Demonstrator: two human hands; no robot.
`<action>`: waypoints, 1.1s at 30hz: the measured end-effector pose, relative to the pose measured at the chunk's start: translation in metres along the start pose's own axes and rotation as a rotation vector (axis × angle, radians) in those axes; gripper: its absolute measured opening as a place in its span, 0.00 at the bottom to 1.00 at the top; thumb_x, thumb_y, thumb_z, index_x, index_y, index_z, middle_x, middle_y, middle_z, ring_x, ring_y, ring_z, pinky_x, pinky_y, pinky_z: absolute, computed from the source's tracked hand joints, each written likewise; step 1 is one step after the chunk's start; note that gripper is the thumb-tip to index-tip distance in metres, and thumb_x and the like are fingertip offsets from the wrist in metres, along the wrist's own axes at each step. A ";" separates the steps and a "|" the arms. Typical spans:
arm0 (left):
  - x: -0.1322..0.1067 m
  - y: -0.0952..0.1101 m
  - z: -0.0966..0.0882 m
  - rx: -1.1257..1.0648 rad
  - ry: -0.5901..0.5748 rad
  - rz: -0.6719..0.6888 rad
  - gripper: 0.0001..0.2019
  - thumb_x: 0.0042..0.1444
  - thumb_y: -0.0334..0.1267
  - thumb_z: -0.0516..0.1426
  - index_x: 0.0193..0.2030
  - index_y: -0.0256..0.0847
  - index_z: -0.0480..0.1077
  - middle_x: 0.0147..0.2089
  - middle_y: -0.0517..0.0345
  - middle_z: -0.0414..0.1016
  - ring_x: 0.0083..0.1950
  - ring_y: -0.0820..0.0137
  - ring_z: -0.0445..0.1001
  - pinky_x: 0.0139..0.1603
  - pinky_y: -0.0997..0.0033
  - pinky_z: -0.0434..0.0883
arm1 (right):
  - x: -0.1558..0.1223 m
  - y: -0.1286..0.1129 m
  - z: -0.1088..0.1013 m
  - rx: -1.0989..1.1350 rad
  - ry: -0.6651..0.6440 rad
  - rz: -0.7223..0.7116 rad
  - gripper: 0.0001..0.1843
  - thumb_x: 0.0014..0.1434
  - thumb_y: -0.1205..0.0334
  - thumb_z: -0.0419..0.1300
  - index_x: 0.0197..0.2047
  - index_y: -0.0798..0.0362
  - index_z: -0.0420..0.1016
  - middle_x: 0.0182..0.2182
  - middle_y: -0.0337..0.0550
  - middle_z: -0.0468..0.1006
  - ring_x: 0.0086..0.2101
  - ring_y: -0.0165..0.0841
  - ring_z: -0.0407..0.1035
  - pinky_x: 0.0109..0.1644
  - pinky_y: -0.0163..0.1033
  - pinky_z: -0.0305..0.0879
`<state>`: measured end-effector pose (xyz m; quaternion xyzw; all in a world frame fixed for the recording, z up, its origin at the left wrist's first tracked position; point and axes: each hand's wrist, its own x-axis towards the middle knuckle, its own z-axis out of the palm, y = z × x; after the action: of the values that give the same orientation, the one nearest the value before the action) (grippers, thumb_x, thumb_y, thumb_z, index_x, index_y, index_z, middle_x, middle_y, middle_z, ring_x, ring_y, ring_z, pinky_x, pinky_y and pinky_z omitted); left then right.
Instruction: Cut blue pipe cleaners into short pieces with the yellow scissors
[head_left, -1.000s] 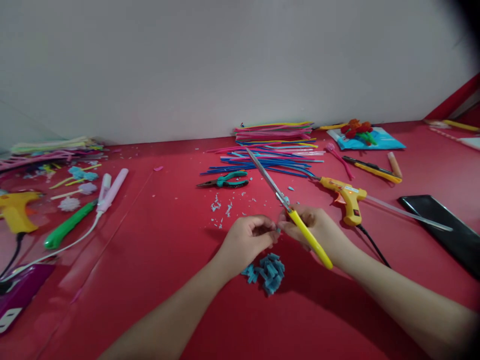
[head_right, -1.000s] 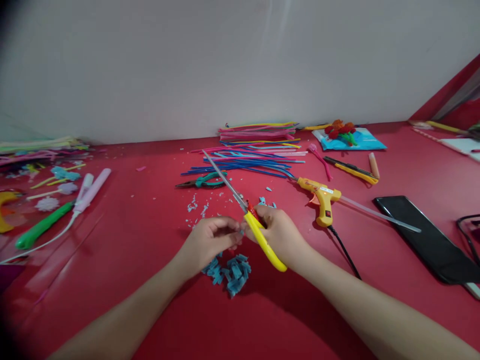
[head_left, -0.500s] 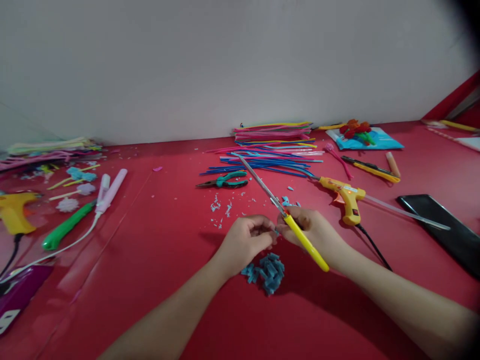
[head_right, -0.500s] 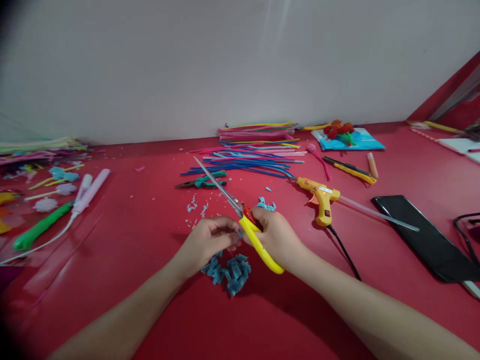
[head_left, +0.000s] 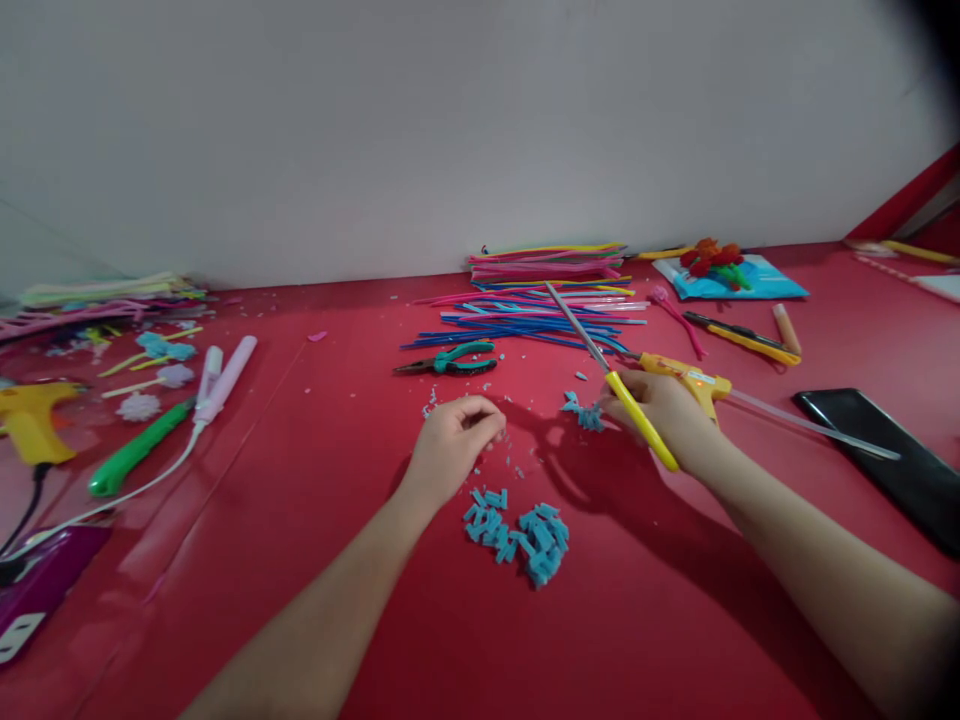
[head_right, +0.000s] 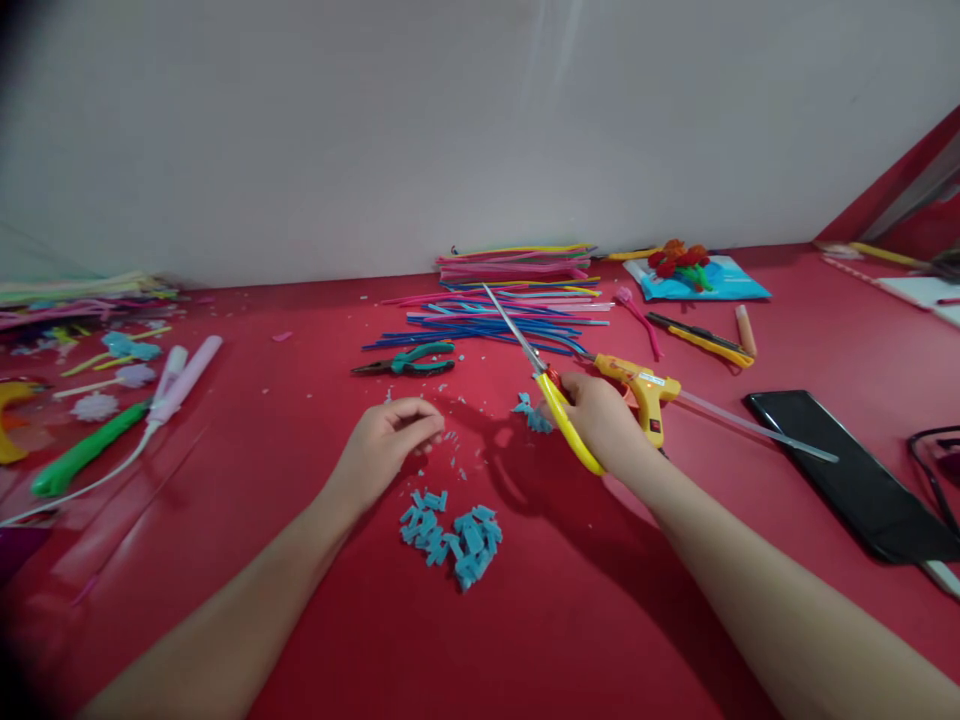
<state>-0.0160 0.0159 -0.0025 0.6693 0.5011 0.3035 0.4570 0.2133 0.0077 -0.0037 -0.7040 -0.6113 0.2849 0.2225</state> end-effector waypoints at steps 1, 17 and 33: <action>0.002 -0.003 -0.002 0.042 0.015 0.004 0.10 0.49 0.40 0.49 0.25 0.38 0.66 0.22 0.61 0.66 0.24 0.75 0.63 0.26 0.76 0.60 | 0.003 0.003 -0.001 -0.116 0.007 -0.005 0.08 0.47 0.56 0.50 0.24 0.53 0.63 0.14 0.34 0.61 0.16 0.26 0.55 0.19 0.32 0.46; -0.006 0.009 -0.009 0.391 -0.400 0.269 0.09 0.45 0.27 0.48 0.29 0.40 0.67 0.34 0.59 0.66 0.33 0.74 0.65 0.36 0.74 0.61 | -0.002 0.000 0.002 -0.240 0.103 -0.042 0.11 0.47 0.54 0.50 0.22 0.53 0.59 0.15 0.35 0.60 0.17 0.25 0.53 0.21 0.33 0.44; -0.012 0.010 -0.012 0.654 -0.571 0.279 0.08 0.43 0.25 0.47 0.26 0.39 0.64 0.33 0.58 0.64 0.34 0.72 0.63 0.35 0.74 0.60 | -0.013 -0.003 0.015 -0.165 0.079 -0.183 0.14 0.47 0.53 0.51 0.20 0.52 0.51 0.15 0.32 0.54 0.18 0.24 0.46 0.21 0.32 0.40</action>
<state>-0.0263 0.0076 0.0122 0.8965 0.3295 -0.0087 0.2962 0.1997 -0.0051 -0.0110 -0.6720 -0.6850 0.1845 0.2127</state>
